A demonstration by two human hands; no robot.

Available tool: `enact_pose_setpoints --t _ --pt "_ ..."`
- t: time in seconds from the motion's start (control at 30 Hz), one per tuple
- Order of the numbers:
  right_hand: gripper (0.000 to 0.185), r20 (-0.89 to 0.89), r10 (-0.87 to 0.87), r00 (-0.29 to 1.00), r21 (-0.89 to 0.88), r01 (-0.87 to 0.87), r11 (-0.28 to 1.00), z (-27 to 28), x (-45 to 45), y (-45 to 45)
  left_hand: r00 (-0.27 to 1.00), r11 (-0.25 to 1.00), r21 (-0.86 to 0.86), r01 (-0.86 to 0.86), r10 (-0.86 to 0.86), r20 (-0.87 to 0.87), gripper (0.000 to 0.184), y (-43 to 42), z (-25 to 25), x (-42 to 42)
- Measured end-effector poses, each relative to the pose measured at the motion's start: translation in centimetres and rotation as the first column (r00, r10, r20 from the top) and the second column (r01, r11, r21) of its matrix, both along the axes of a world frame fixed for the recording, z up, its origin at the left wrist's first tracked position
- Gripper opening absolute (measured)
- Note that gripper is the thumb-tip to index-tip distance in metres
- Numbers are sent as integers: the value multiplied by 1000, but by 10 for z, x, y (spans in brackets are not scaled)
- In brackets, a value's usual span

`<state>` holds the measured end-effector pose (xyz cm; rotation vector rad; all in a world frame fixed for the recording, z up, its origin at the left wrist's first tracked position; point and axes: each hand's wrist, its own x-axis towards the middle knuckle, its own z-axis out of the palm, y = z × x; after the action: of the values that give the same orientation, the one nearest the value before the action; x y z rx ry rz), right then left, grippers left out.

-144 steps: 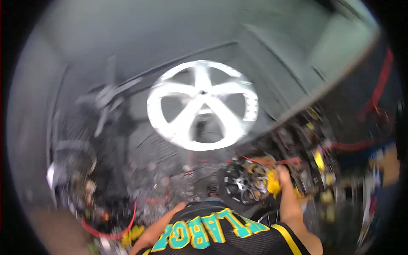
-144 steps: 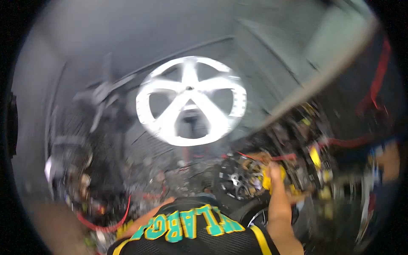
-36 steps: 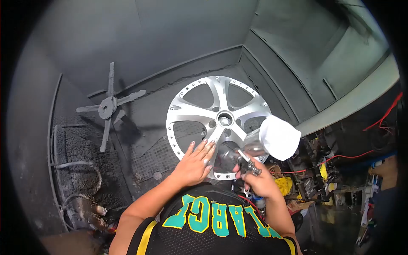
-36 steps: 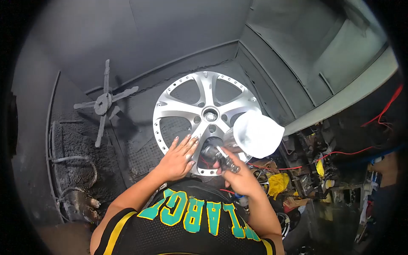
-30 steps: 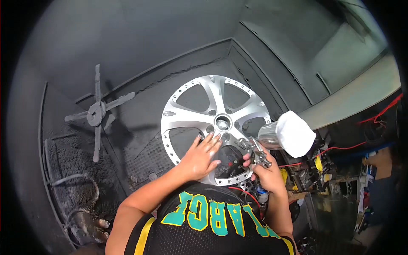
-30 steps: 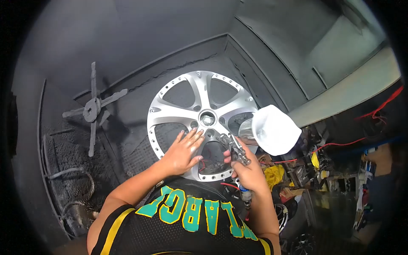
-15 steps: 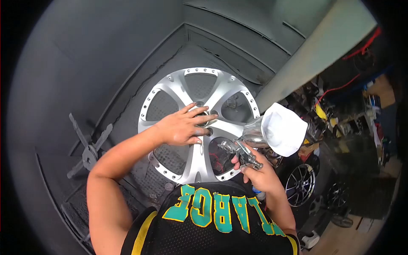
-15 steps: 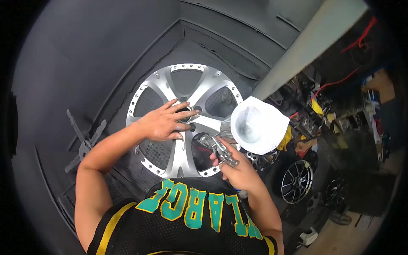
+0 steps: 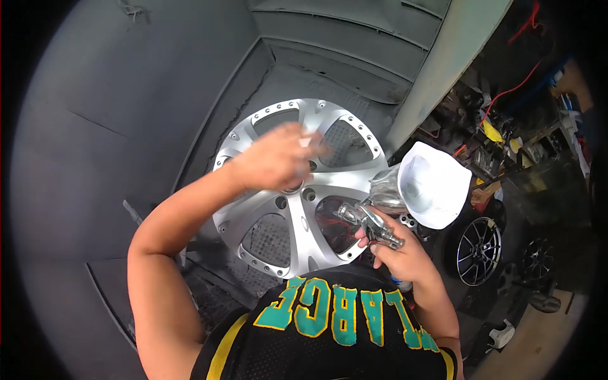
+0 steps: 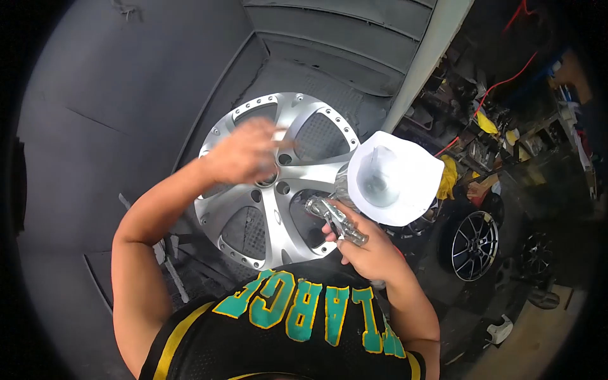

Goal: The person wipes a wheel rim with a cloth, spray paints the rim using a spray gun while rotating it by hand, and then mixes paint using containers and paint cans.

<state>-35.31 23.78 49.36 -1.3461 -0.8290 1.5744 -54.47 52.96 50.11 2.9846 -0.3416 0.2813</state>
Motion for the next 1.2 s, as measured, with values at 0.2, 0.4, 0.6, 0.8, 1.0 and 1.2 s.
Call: enact_pose_setpoints --t 0.2,0.4,0.6,0.8,1.0,1.2 --pt "72 21 39 999 40 -40 998 -10 2 -3 996 988 -140 -72 78 38 20 -10 1 -17" --pt "73 -28 43 999 31 -43 999 -8 10 -7 913 983 62 -173 184 -365 58 -41 -40 -15" --pt "73 -1 67 998 36 -67 997 -11 16 -7 833 920 169 -353 392 -390 60 -79 -46 -7" --pt "68 59 85 995 68 -89 994 -3 10 -2 850 826 -221 -518 468 -243 25 -87 -53 -21" --pt "65 125 200 972 5 -203 979 3 4 40 645 573 -529 -626 762 62 9 -90 -64 -72" --pt "63 330 163 930 -5 -171 985 0 -7 118 493 462 -515 -722 866 86 12 -90 -84 -112"
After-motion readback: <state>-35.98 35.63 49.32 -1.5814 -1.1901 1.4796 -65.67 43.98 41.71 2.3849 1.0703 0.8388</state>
